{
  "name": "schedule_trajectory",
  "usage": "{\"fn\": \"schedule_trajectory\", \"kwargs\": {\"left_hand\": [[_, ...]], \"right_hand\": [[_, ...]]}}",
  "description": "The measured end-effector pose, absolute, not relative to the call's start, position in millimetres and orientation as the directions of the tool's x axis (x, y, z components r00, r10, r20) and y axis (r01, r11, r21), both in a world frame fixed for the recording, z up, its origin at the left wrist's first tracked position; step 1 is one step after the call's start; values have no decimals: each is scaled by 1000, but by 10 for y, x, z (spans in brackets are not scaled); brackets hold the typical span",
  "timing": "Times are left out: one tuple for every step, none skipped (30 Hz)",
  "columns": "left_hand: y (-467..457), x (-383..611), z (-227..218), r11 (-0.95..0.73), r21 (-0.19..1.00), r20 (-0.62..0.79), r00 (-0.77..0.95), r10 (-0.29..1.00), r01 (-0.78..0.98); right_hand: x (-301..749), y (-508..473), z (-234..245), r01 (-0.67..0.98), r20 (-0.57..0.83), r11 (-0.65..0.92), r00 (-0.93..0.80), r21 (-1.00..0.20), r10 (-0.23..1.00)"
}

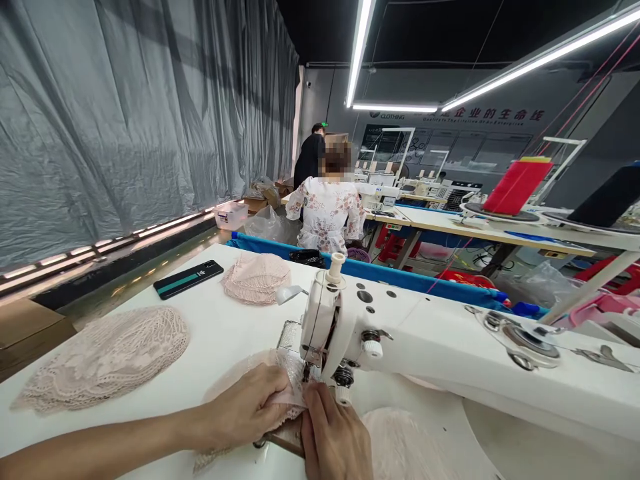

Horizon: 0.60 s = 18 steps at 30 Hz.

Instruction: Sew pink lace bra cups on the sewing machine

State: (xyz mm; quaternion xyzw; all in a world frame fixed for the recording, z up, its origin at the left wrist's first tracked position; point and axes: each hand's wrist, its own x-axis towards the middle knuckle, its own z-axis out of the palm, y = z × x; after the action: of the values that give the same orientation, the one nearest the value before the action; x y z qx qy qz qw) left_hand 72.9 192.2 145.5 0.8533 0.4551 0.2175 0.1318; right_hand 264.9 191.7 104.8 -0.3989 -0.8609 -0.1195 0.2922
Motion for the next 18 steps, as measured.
{"fn": "schedule_trajectory", "kwargs": {"left_hand": [[1908,723,1460,-567,423,263,504,823,707],[1898,718,1459,-585,420,278,515,811,694],[1892,714,1451,-598,415,295,521,801,685],[1889,714,1436,-604,412,309,519,797,682],[1888,717,1414,-607,410,317,518,795,681],[1887,722,1387,-614,405,319,525,789,678],[1886,729,1358,-624,396,321,535,781,673],[1885,736,1329,-639,383,321,552,770,668],[1884,743,1305,-656,363,318,574,755,662],[1884,748,1289,-668,345,315,589,744,659],[1887,750,1285,-665,340,309,589,747,665],[1894,751,1295,-643,355,297,571,766,679],[1904,749,1318,-608,389,272,545,793,692],[1917,745,1352,-568,432,237,519,821,701],[1932,740,1392,-526,473,200,495,845,707],[1946,734,1432,-491,504,162,481,862,711],[1957,728,1468,-466,523,130,474,871,713],[1964,721,1493,-457,532,114,474,873,713]], "right_hand": [[2671,1923,1056,750,591,661,-522,-27,616],[2694,1926,1068,742,581,670,-533,-28,615],[2714,1927,1083,734,572,678,-543,-32,615],[2729,1926,1100,723,556,690,-557,-42,617],[2741,1923,1118,707,535,704,-572,-62,621],[2747,1917,1134,692,513,717,-585,-90,629],[2748,1909,1148,677,492,726,-594,-123,637],[2746,1901,1156,663,473,732,-601,-155,644],[2740,1893,1158,651,461,737,-606,-180,648],[2731,1887,1152,647,459,738,-605,-194,651],[2719,1883,1139,650,467,734,-597,-196,653],[2707,1884,1118,660,478,727,-585,-189,655],[2693,1888,1092,672,495,720,-573,-173,654],[2681,1895,1063,687,512,709,-556,-160,655],[2671,1904,1035,704,525,695,-539,-148,658],[2665,1914,1012,717,531,683,-528,-140,663],[2664,1923,995,723,532,678,-525,-134,665],[2669,1929,986,725,527,676,-526,-133,668]]}}
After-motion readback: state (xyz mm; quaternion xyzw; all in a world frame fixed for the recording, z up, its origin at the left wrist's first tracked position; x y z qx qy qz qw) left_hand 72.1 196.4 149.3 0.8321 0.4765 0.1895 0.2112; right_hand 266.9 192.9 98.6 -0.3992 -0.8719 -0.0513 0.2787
